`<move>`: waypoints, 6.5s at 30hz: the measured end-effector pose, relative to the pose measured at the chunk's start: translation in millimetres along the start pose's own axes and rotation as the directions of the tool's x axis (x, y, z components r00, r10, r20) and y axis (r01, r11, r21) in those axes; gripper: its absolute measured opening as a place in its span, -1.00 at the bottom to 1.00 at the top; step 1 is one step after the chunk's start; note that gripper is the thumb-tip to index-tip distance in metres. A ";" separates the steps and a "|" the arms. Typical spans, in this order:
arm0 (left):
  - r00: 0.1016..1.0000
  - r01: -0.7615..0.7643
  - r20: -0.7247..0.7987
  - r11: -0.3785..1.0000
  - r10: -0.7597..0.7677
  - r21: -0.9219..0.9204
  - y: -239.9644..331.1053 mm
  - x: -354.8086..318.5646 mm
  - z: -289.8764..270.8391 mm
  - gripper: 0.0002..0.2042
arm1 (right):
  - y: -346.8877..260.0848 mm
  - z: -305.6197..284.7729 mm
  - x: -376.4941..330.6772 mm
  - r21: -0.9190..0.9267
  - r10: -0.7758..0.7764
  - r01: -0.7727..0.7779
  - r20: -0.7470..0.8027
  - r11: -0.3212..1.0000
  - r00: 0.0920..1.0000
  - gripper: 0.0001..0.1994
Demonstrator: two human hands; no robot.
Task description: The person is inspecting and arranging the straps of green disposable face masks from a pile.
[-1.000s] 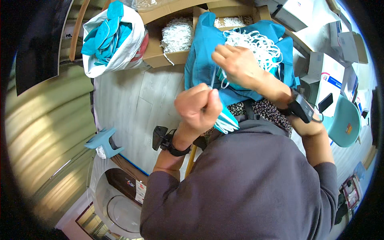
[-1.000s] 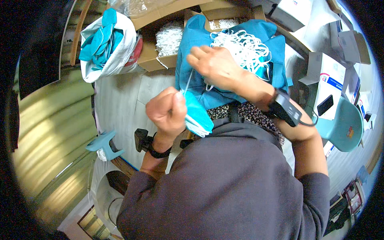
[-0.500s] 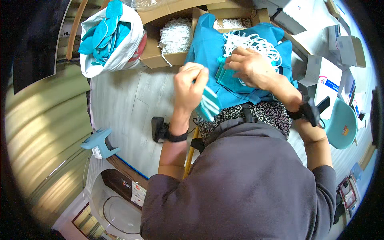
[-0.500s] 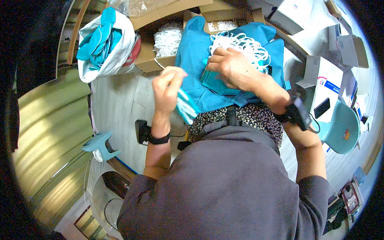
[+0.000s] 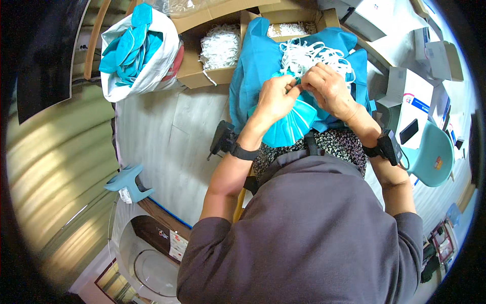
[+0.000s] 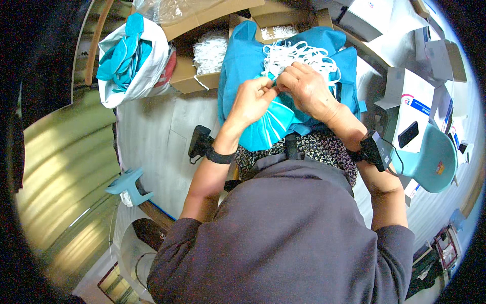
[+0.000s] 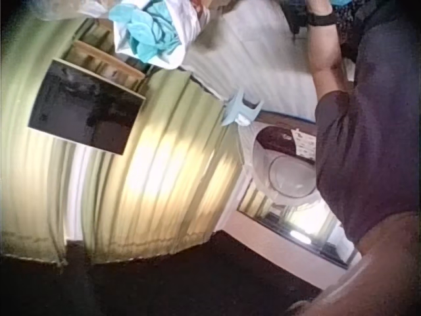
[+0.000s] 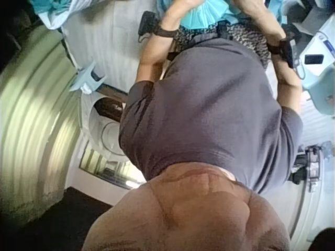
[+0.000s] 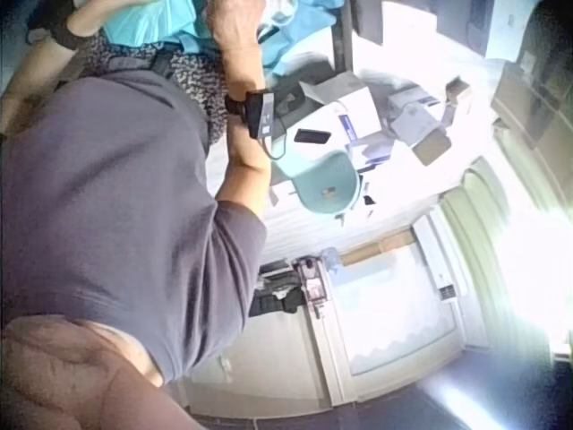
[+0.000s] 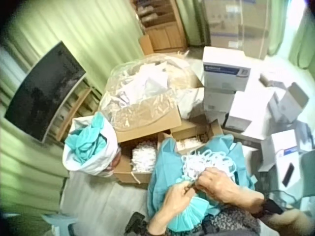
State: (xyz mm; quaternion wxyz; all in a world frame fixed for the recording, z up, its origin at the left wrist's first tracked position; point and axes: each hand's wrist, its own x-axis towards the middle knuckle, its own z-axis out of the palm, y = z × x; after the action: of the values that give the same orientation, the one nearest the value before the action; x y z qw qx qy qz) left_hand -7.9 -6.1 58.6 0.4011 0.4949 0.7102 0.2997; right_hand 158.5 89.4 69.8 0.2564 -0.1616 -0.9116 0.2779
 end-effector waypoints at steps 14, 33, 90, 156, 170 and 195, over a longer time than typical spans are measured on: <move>0.943 -0.036 -0.313 0.900 -0.113 -0.433 3.8 -57.9 -76.8 -0.92 | 4.8 -63.8 -14.3 -0.188 0.051 -0.014 0.192 0.982 0.980 -0.71; 0.850 -0.385 -0.262 0.879 0.457 0.282 48.1 -60.3 -53.0 -0.84 | -47.6 -39.9 19.4 0.168 -0.128 0.135 -0.048 0.977 0.991 -0.81; 0.907 -0.323 -0.358 0.176 -0.222 -0.930 67.1 -95.3 -137.1 -0.52 | -27.7 -46.6 0.1 0.057 0.367 -0.404 0.321 0.913 0.873 -0.59; 0.727 0.483 -0.608 0.392 0.319 0.783 -162.2 93.5 -438.1 -0.37 | -40.1 -14.9 51.6 0.247 0.558 -0.598 0.217 0.763 0.801 -0.90; 0.934 0.185 -0.160 0.817 -0.318 -0.545 -46.6 -36.6 7.2 -0.66 | -9.9 4.5 -13.9 0.322 0.694 -0.715 0.201 0.620 0.692 -0.47; 0.890 0.097 -0.259 0.711 -0.375 -0.697 20.1 -26.1 80.8 -0.61 | 8.9 18.5 -33.4 0.870 0.758 -0.450 0.154 0.200 0.634 -0.57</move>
State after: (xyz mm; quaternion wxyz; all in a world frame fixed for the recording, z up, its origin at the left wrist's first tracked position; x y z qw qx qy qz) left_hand 76.4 -21.8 42.0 0.4402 0.1533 0.6777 0.5687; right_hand 176.7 74.0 38.7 0.3061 -0.4031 -0.4502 0.7356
